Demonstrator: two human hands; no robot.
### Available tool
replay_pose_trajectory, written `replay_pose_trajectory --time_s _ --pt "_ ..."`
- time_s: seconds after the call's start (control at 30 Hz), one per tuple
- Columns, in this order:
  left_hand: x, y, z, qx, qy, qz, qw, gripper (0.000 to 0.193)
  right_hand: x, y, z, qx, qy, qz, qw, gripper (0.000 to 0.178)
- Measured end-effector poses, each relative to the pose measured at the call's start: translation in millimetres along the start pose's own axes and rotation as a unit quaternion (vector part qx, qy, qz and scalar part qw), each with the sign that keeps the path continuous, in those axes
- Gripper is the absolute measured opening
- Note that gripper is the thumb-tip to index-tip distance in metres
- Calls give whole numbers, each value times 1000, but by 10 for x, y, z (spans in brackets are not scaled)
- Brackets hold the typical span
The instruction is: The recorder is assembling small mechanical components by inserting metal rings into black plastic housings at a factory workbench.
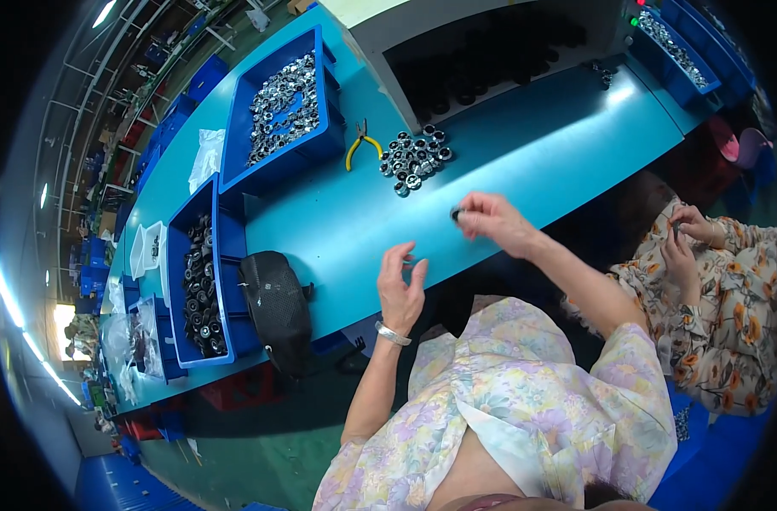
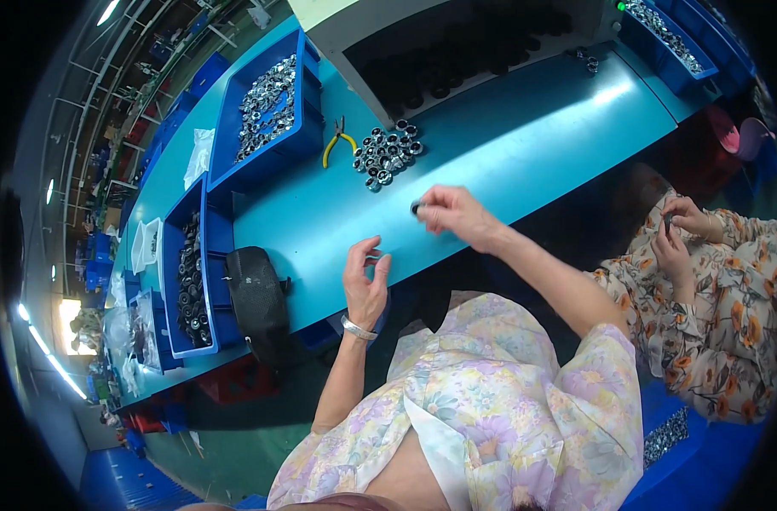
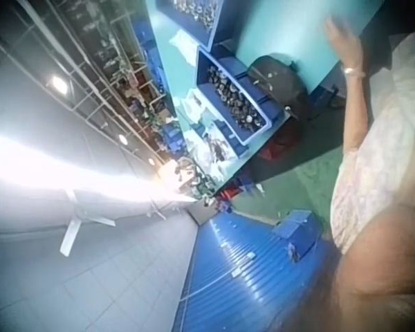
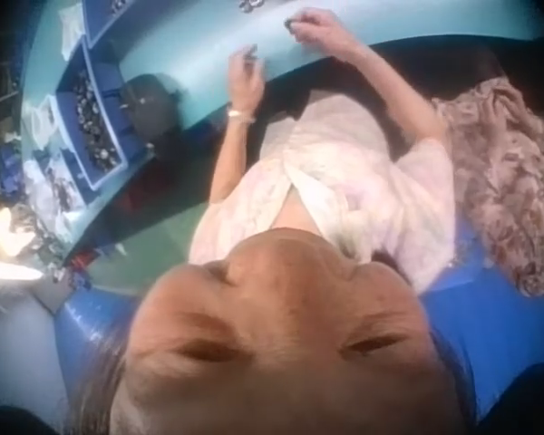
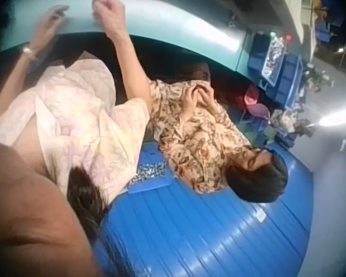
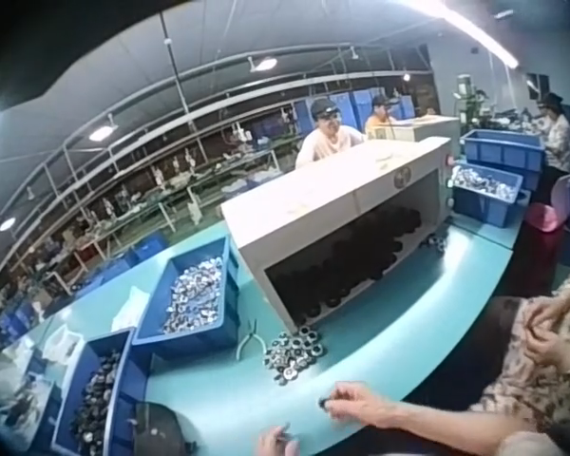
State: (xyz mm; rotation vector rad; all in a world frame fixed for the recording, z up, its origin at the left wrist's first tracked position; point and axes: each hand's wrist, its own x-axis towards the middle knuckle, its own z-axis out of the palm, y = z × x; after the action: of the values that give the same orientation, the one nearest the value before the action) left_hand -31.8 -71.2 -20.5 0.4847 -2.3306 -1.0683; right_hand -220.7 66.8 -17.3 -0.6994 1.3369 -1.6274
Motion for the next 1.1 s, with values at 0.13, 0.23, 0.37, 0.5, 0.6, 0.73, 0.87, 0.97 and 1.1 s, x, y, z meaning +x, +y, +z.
replay_pose_trajectory --time_s 0.13,0.23,0.37,0.5,0.6,0.73,0.87,0.97,1.1 --pt "-41 101 125 -213 -49 -73 973 29 -292 148 281 134 -74 62 986 18" --pt "-87 245 92 -146 -69 -4 987 30 -423 291 370 239 -96 110 960 21" --pt "-178 383 20 -51 -104 52 992 31 -556 423 419 321 -113 143 929 18" --pt "-257 376 49 -21 -110 85 990 34 -631 442 491 319 -112 156 928 19" --pt "-280 349 64 15 -105 113 988 40 -650 371 542 270 -83 154 947 18" --pt "-213 289 98 116 -121 189 968 57 -630 245 595 49 -28 84 995 24" --pt "-71 311 196 134 -126 231 956 64 -549 310 537 -121 26 -4 992 26" --pt "82 358 267 135 -149 252 947 61 -511 246 449 -81 60 33 994 24" --pt "382 516 311 99 -208 215 949 61 -419 221 211 -149 100 -42 983 21"
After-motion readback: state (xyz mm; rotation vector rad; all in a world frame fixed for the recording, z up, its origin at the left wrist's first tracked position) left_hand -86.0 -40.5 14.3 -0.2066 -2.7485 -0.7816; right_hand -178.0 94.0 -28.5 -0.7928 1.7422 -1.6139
